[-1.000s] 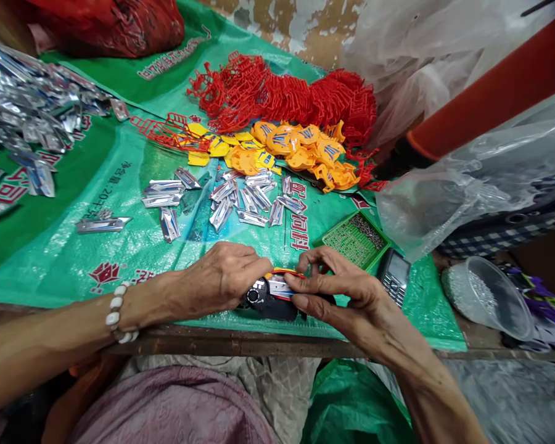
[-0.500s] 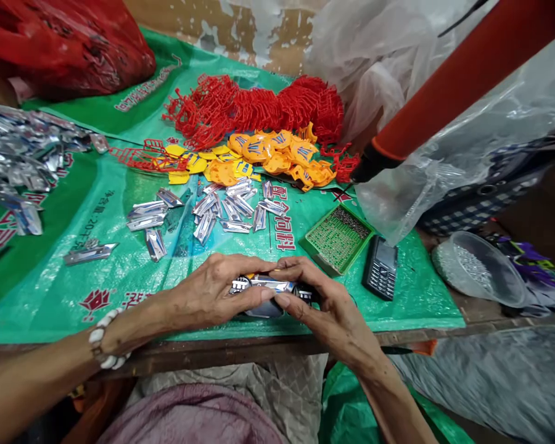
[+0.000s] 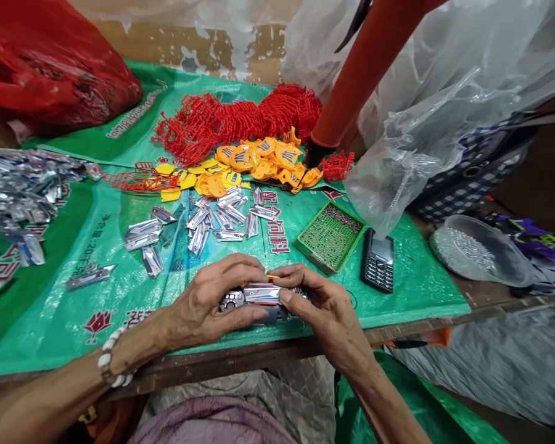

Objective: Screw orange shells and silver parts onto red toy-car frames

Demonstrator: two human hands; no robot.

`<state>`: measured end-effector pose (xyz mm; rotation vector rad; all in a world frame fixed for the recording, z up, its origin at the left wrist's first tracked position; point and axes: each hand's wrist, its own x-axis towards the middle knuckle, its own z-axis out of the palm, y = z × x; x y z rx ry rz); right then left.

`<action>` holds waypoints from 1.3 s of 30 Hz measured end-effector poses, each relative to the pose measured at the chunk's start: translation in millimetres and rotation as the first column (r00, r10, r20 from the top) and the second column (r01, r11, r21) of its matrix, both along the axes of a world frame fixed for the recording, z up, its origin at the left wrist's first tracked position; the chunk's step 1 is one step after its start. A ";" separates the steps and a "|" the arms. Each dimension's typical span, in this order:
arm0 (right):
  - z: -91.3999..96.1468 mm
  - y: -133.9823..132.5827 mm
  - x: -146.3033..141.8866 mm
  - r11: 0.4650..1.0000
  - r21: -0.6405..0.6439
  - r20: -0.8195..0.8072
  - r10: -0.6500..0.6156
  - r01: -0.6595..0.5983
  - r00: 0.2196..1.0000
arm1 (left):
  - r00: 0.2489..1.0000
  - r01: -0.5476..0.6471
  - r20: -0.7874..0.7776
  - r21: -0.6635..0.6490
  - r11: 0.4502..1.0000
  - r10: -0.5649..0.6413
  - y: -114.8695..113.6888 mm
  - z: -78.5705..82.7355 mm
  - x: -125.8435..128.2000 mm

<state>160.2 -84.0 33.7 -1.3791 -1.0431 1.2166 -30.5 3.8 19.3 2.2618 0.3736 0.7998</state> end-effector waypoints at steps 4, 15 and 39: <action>-3.7 -2.0 -2.1 0.998 -0.020 -0.006 -0.051 0.051 0.999 | 0.996 0.071 -0.065 0.216 0.974 -0.058 3.3 0.2 -3.4; 35.2 6.9 32.0 0.963 0.246 0.491 -0.222 0.111 0.842 | 0.999 -0.048 0.032 0.392 0.919 0.039 3.9 -9.6 3.7; 101.4 96.1 60.3 0.816 0.561 -0.016 -0.155 0.137 0.988 | 0.993 -0.095 -0.007 0.512 0.853 0.115 0.3 -43.7 -5.2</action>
